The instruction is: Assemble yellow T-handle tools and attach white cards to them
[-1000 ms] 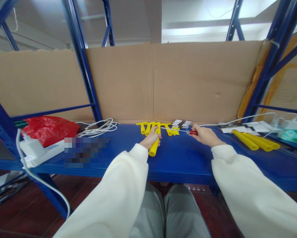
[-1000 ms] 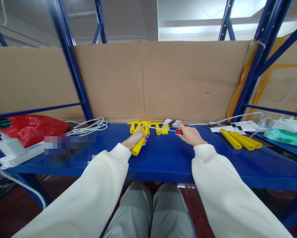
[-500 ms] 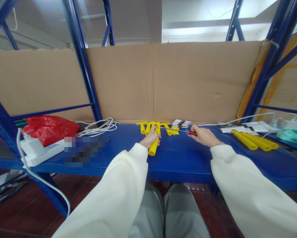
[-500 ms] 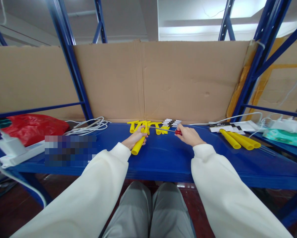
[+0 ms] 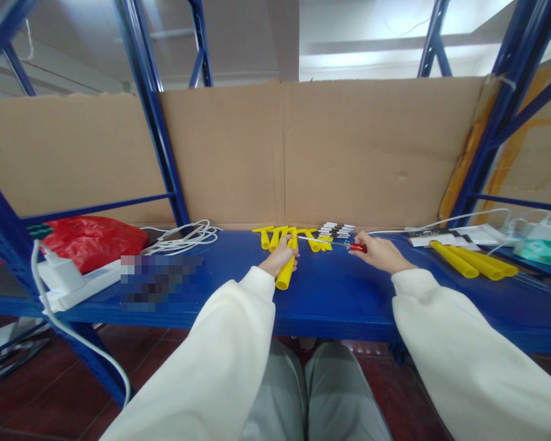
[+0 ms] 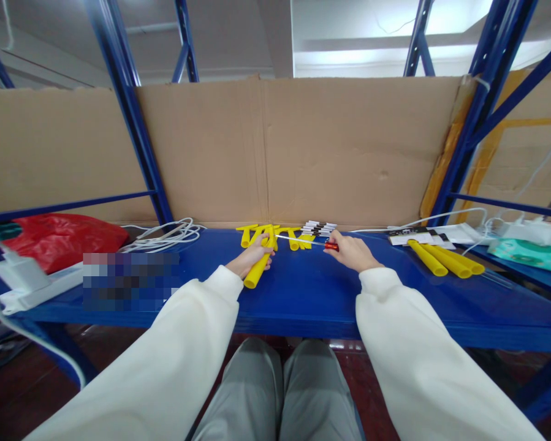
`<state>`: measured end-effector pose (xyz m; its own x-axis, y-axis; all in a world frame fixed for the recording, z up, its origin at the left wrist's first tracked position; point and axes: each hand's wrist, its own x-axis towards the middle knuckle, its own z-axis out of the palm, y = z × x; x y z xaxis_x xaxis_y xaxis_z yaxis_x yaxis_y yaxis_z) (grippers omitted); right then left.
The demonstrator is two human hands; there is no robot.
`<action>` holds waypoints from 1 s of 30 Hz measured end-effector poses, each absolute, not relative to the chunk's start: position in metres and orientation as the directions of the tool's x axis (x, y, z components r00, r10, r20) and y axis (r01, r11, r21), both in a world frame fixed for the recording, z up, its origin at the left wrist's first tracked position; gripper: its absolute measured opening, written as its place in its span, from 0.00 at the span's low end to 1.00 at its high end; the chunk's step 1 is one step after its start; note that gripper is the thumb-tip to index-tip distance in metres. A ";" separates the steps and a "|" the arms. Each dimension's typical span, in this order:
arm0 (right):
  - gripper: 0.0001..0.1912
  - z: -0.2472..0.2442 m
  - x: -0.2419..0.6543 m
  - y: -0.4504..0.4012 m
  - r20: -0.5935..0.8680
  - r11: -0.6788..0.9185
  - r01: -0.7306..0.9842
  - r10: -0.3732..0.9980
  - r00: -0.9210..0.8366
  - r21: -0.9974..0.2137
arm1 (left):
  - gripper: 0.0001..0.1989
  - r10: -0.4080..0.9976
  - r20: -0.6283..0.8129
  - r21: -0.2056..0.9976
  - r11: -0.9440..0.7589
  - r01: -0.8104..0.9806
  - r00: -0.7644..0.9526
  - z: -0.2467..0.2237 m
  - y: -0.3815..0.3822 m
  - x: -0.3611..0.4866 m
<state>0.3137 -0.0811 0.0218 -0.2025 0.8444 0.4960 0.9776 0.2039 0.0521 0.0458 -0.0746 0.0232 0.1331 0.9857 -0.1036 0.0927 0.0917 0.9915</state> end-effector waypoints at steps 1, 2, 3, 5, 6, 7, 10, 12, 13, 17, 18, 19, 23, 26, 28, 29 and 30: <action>0.09 0.022 0.314 -0.081 0.496 0.193 0.980 0.846 -0.194 0.055 | 0.32 0.985 -0.103 0.991 0.091 0.093 0.135 0.023 -0.075 0.046; 0.08 0.022 0.314 -0.081 0.503 0.191 0.980 0.842 -0.197 0.062 | 0.32 0.985 -0.104 0.991 0.091 0.095 0.138 0.023 -0.075 0.046; 0.08 0.023 0.314 -0.081 0.513 0.200 0.977 0.832 -0.208 0.072 | 0.32 0.985 -0.103 0.991 0.090 0.098 0.139 0.023 -0.075 0.046; 0.09 0.022 0.316 -0.081 0.538 0.239 0.967 0.805 -0.248 0.087 | 0.33 0.985 -0.100 0.991 0.086 0.103 0.140 0.023 -0.075 0.045; 0.10 0.022 0.317 -0.081 0.550 0.256 0.962 0.793 -0.263 0.090 | 0.33 0.985 -0.097 0.991 0.083 0.103 0.140 0.023 -0.075 0.045; 0.11 0.021 0.318 -0.081 0.560 0.270 0.959 0.782 -0.273 0.090 | 0.32 0.986 -0.095 0.992 0.081 0.101 0.140 0.022 -0.074 0.045; 0.14 0.018 0.321 -0.079 0.576 0.299 0.951 0.764 -0.290 0.082 | 0.32 0.984 -0.091 0.992 0.077 0.100 0.150 0.021 -0.072 0.045; 0.14 0.017 0.322 -0.077 0.572 0.320 0.945 0.762 -0.303 0.075 | 0.33 0.984 -0.090 0.991 0.074 0.107 0.151 0.020 -0.070 0.045; 0.13 0.016 0.321 -0.076 0.565 0.327 0.942 0.766 -0.308 0.070 | 0.33 0.985 -0.090 0.991 0.074 0.112 0.148 0.020 -0.069 0.045; 0.09 0.017 0.320 -0.076 0.546 0.300 0.953 0.791 -0.275 0.045 | 0.33 0.986 -0.092 0.989 0.076 0.123 0.136 0.020 -0.070 0.045; 0.07 0.017 0.320 -0.076 0.550 0.292 0.955 0.790 -0.270 0.050 | 0.32 0.987 -0.093 0.990 0.077 0.122 0.134 0.020 -0.071 0.045; 0.06 0.018 0.320 -0.076 0.561 0.289 0.955 0.782 -0.273 0.061 | 0.32 0.987 -0.094 0.990 0.079 0.120 0.132 0.021 -0.072 0.045; 0.08 0.017 0.322 -0.076 0.612 0.326 0.939 0.723 -0.321 0.108 | 0.31 0.987 -0.096 0.991 0.083 0.108 0.125 0.022 -0.073 0.046; 0.11 0.016 0.323 -0.076 0.592 0.356 0.930 0.733 -0.335 0.086 | 0.31 0.988 -0.091 0.991 0.078 0.105 0.122 0.022 -0.073 0.046; 0.12 0.016 0.322 -0.076 0.569 0.367 0.928 0.752 -0.333 0.059 | 0.32 0.988 -0.088 0.992 0.075 0.101 0.126 0.022 -0.072 0.046; 0.12 0.016 0.322 -0.076 0.563 0.362 0.931 0.761 -0.323 0.046 | 0.33 0.988 -0.088 0.992 0.075 0.100 0.126 0.022 -0.072 0.046; 0.11 0.016 0.322 -0.076 0.560 0.351 0.936 0.769 -0.309 0.035 | 0.33 0.988 -0.090 0.992 0.077 0.099 0.125 0.022 -0.072 0.046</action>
<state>0.3217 -0.0757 0.0163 -0.3093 0.7686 0.5599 0.9358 0.3509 0.0352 0.0464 -0.0722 0.0218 0.1253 0.9881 -0.0896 0.0989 0.0774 0.9921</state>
